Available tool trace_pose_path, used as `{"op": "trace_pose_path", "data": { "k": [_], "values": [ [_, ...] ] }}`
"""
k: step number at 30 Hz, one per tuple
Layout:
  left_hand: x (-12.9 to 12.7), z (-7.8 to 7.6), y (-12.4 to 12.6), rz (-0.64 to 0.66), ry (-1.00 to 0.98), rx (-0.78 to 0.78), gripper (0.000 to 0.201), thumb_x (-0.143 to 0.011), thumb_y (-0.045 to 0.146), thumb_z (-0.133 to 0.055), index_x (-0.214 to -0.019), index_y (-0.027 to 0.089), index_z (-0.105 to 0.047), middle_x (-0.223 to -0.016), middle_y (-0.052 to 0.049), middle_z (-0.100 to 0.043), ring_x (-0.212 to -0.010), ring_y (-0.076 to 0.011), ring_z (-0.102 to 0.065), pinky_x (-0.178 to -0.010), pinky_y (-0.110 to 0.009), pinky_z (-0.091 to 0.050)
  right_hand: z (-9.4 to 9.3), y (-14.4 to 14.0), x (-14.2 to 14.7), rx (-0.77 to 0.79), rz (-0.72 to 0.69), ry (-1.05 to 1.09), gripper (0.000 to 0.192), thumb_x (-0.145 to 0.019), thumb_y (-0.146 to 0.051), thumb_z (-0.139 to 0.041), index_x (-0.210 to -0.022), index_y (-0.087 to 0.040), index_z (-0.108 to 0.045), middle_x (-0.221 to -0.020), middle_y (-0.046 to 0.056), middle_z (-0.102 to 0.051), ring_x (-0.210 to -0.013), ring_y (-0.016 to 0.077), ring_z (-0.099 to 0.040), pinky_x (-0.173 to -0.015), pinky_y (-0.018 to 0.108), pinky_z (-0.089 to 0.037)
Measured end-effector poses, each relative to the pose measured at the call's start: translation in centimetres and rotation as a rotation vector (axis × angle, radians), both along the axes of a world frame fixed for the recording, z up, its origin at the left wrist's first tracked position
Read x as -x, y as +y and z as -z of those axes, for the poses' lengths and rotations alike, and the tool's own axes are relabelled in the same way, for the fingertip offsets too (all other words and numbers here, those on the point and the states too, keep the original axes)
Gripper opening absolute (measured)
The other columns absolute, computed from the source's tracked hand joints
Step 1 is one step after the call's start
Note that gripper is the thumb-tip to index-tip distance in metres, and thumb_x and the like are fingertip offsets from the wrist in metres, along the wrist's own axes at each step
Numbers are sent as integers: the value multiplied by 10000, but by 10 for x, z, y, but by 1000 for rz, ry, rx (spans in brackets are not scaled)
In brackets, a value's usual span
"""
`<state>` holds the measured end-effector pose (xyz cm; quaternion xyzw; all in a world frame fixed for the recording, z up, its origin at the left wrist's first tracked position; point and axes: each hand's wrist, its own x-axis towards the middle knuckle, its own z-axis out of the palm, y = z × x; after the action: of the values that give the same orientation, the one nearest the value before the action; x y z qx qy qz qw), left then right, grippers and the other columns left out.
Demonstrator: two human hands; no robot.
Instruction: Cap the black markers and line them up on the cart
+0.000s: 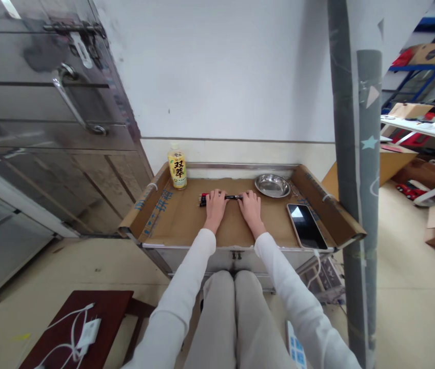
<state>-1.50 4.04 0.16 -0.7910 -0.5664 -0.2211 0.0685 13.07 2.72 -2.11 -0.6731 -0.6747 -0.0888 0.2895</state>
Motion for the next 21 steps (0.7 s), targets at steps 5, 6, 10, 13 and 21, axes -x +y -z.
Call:
{"op": "trace_pose_path", "data": {
  "k": [5,6,10,13,21],
  "values": [
    [-1,0,-2,-26,8,0,160,-940,271,-517,-1055,195,-598,-1102,-104,-585,-1042,-266,-498,-883,-392,-377,0,2,1,-11,24,-30,211,-963,-225,-437,-1038,-165,-625,-1022,143,-628,-959,253,-531,-823,355,-355],
    [-1,0,-2,-27,10,5,149,-940,272,-518,-1037,194,-602,-1097,-104,-584,-1041,-267,-498,-884,-393,-377,0,2,1,-8,30,-26,204,-962,-229,-445,-1037,-165,-624,-1021,138,-630,-956,252,-532,-822,353,-352],
    [-1,1,-1,-28,5,2,138,-941,265,-515,-1010,192,-610,-1094,-106,-583,-1044,-268,-498,-892,-397,-379,0,1,1,-13,28,-4,186,-964,-240,-458,-1025,-171,-619,-1013,125,-635,-948,246,-534,-821,346,-341],
    [-1,1,0,-27,-6,4,146,-944,273,-509,-1004,195,-617,-1099,-107,-584,-1047,-270,-498,-897,-399,-380,0,1,1,-13,23,9,186,-967,-242,-453,-1020,-172,-617,-1017,129,-635,-952,248,-536,-821,348,-340],
    [3,0,-7,-8,-52,-6,200,-962,260,-454,-1042,236,-635,-1141,-91,-597,-1075,-254,-504,-913,-399,-388,-1,1,-1,-17,4,31,197,-957,-199,-435,-1026,-160,-615,-1014,130,-640,-942,250,-548,-804,346,-351]
  ]
}}
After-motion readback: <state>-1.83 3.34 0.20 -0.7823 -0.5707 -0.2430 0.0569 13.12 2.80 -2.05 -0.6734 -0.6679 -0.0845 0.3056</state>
